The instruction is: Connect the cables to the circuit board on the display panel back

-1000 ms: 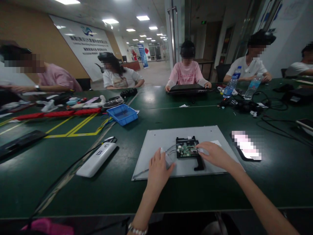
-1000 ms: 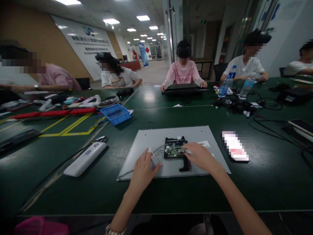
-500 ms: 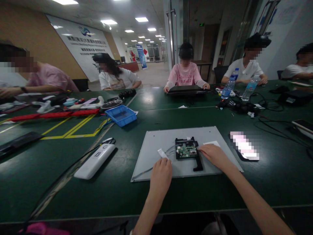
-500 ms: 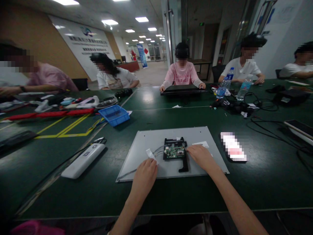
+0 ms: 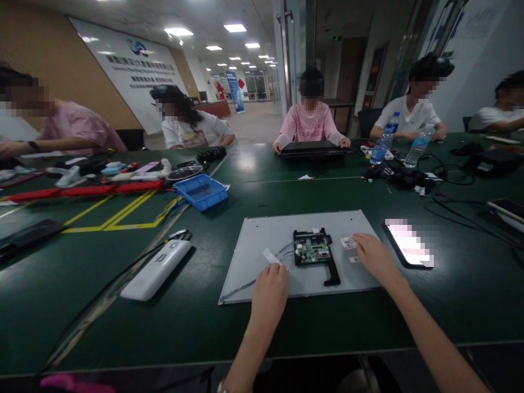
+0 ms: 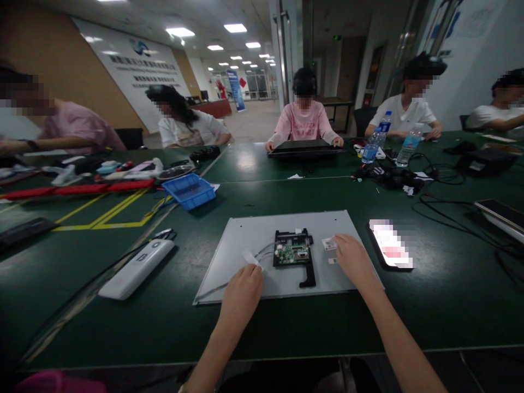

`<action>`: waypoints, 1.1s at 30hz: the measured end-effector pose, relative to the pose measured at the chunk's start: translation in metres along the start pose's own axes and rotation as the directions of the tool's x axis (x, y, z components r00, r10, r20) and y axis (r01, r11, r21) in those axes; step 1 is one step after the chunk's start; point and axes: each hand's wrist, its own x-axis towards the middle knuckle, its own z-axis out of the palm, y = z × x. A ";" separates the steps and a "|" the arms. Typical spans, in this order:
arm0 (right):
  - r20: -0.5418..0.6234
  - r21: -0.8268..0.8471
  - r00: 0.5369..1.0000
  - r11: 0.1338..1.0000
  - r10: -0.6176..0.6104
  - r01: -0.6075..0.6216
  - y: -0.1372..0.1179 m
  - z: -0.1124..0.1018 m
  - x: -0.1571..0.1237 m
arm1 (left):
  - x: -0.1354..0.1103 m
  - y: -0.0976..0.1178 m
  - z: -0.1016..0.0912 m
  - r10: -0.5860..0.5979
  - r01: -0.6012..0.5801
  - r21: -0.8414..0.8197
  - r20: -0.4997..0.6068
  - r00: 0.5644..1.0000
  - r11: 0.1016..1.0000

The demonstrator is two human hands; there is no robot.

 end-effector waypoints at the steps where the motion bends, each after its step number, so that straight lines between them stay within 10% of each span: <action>1: -0.011 0.024 1.000 1.000 0.008 -0.008 -0.002 0.000 0.001 | 0.000 -0.001 -0.001 -0.002 0.002 0.003 -0.002 1.000 1.000; 12: 0.072 0.202 0.977 0.962 -0.201 0.183 -0.048 0.005 0.061 | 0.008 -0.043 -0.020 -0.019 0.026 0.020 -0.299 0.954 0.999; 21: 0.201 0.068 0.968 0.987 -0.154 0.143 -0.065 0.033 0.089 | 0.009 -0.059 -0.003 0.039 -0.033 0.040 -0.181 0.983 0.999; 33: 0.124 -0.066 0.987 0.991 -0.105 0.114 -0.024 0.001 0.065 | 0.011 -0.066 0.005 -0.006 -0.002 -0.043 -0.187 0.982 0.999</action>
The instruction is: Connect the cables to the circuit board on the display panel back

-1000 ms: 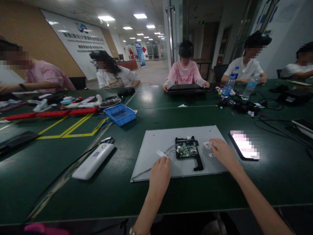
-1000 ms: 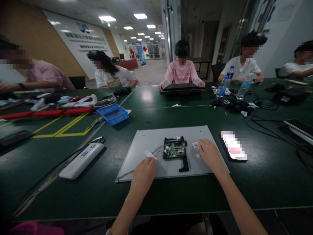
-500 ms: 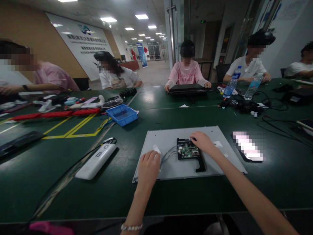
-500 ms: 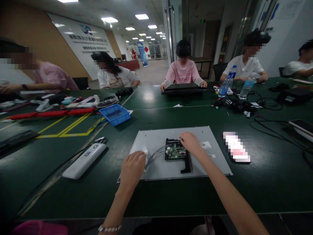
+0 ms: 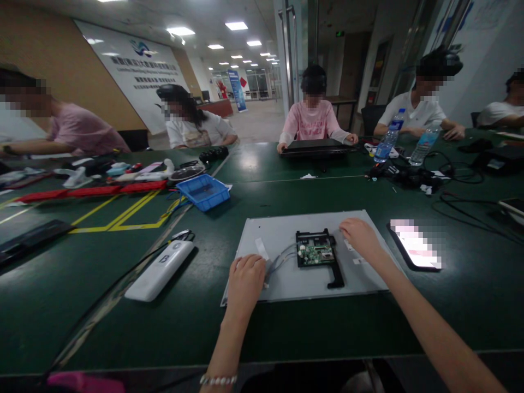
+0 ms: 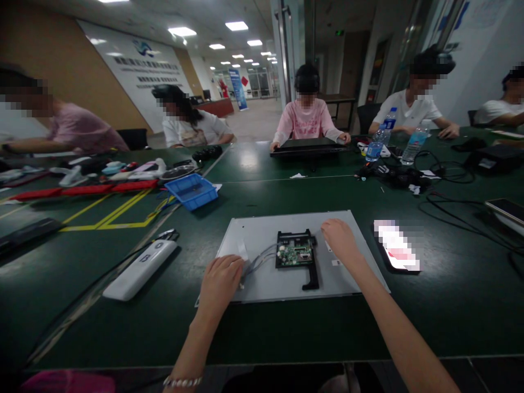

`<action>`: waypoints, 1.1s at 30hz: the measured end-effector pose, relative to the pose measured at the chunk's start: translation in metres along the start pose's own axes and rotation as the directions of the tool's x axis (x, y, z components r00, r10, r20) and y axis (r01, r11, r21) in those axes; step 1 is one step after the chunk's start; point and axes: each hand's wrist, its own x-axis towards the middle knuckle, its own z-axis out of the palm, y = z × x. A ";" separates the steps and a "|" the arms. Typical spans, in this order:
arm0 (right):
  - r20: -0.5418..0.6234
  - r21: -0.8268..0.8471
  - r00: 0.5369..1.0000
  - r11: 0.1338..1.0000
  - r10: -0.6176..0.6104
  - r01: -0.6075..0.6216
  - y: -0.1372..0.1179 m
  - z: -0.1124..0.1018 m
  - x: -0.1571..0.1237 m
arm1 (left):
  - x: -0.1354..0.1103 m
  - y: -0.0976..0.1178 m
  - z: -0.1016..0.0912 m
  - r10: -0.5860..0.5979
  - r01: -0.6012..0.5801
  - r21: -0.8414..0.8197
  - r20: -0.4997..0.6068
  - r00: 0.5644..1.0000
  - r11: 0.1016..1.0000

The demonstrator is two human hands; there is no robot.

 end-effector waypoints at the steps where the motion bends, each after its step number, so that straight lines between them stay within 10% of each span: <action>1: 0.015 0.011 1.000 1.000 0.005 -0.005 0.004 0.003 -0.004 | 0.000 0.000 0.000 -0.008 0.008 0.000 -0.005 1.000 1.000; 9: -0.009 0.291 0.997 0.954 0.081 -0.075 0.013 0.013 -0.017 | 0.001 0.006 0.003 -0.074 0.071 -0.049 -0.059 0.995 0.996; 14: 0.080 0.449 0.982 0.886 -0.170 0.116 -0.011 -0.003 -0.022 | 0.006 0.016 0.002 0.032 -0.020 -0.197 0.059 0.998 0.980; 23: 0.190 0.475 0.949 0.870 -0.250 0.134 -0.023 0.011 -0.013 | 0.030 0.043 0.012 0.187 -0.109 -0.316 0.228 0.956 0.943; 33: 0.184 0.459 0.963 0.884 -0.195 0.091 -0.025 0.013 -0.016 | 0.036 0.032 0.015 0.098 -0.054 -0.258 0.161 0.982 0.965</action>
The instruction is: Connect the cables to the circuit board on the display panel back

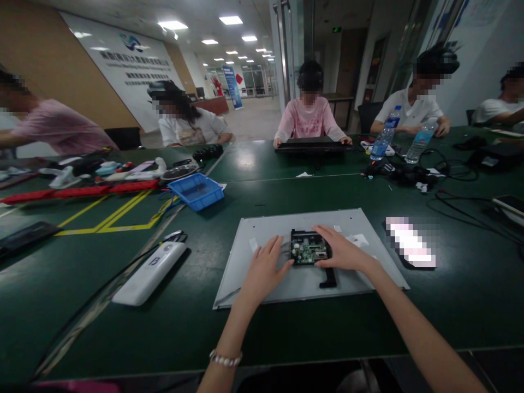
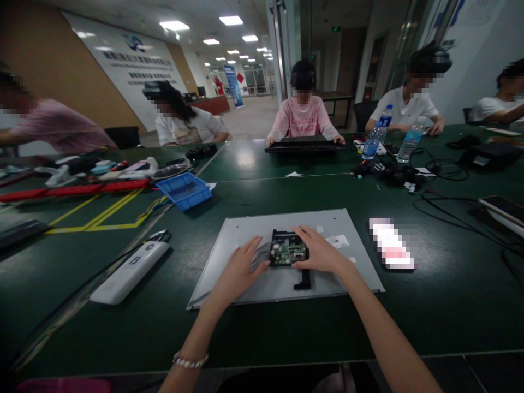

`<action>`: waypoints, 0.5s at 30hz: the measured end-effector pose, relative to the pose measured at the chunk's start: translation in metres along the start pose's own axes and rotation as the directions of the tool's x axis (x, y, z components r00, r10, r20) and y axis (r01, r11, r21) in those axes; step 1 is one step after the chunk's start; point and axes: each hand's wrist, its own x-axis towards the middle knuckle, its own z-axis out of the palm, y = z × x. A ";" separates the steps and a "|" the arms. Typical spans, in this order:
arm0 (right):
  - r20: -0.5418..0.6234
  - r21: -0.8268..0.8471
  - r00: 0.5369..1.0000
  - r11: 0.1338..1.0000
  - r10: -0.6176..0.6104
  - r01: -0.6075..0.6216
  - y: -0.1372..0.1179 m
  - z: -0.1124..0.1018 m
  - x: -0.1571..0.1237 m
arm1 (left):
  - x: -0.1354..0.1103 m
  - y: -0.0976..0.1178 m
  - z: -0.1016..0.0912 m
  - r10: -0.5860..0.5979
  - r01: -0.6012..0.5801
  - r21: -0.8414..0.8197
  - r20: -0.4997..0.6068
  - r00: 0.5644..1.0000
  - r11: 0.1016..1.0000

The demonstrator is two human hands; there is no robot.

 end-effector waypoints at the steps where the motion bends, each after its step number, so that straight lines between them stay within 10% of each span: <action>1: 0.005 -0.004 1.000 1.000 0.002 -0.002 0.000 0.000 -0.001 | -0.002 -0.005 -0.002 -0.045 0.046 0.016 -0.031 0.998 0.999; 15: -0.350 -0.129 0.927 0.973 0.134 -0.189 0.061 -0.016 -0.011 | -0.003 -0.049 0.000 -0.186 0.170 0.127 0.121 0.975 0.977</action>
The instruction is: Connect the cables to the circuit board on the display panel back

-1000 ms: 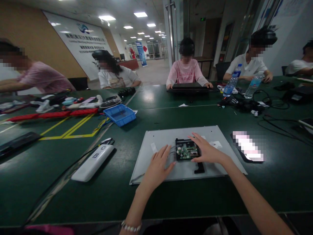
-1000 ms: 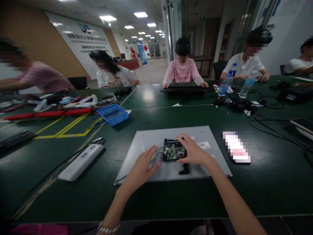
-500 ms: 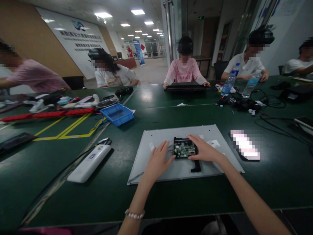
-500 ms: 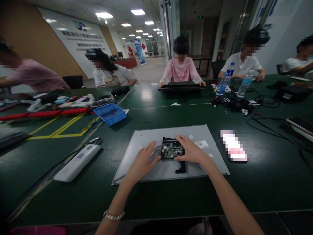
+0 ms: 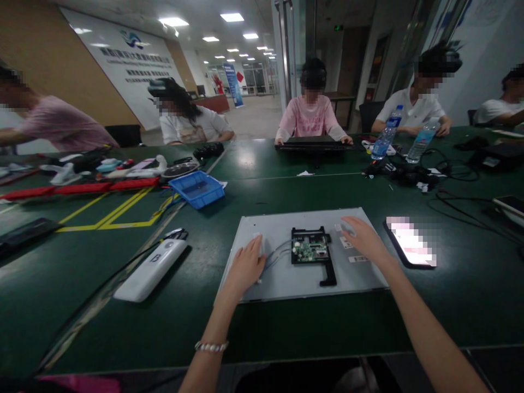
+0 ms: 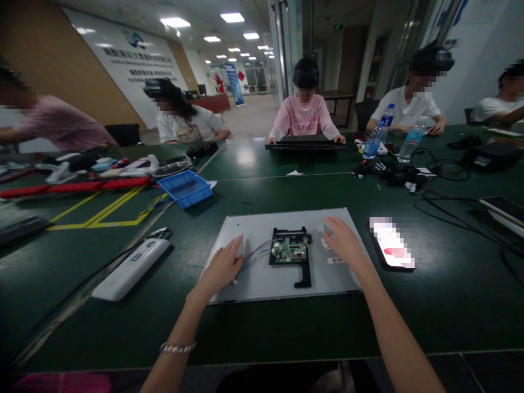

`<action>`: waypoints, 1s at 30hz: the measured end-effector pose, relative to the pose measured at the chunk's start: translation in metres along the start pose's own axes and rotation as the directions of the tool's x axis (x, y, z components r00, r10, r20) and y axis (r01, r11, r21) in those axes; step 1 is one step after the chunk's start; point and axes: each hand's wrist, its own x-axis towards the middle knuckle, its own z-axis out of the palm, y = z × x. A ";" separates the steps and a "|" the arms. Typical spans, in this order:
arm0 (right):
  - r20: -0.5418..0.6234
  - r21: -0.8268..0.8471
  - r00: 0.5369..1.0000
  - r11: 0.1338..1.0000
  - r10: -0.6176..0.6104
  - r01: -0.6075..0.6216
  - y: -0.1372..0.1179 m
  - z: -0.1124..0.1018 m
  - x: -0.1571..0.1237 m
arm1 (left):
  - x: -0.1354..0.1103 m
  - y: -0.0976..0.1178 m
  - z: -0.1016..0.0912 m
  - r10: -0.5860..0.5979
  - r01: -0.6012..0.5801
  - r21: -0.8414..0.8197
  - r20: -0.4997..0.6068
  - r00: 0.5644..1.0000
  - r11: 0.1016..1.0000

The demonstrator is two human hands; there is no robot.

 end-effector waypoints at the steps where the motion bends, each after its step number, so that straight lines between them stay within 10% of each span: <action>1: 0.001 -0.016 1.000 1.000 0.002 -0.002 0.004 0.000 0.000 | 0.002 0.001 -0.001 -0.005 0.005 -0.004 0.000 1.000 1.000; 13: 0.064 -0.138 0.997 0.989 -0.044 0.053 0.001 0.009 0.006 | 0.008 0.009 -0.006 -0.016 0.012 -0.061 -0.062 0.998 0.998; 24: 0.070 -0.269 0.997 0.962 -0.021 0.039 -0.014 0.002 0.011 | 0.039 0.061 -0.017 0.402 -0.404 -0.288 -0.070 0.913 0.868; 30: 0.034 -0.252 0.999 0.967 -0.021 0.029 -0.015 0.004 0.011 | 0.038 0.059 -0.004 0.416 -0.392 -0.357 -0.011 0.909 0.848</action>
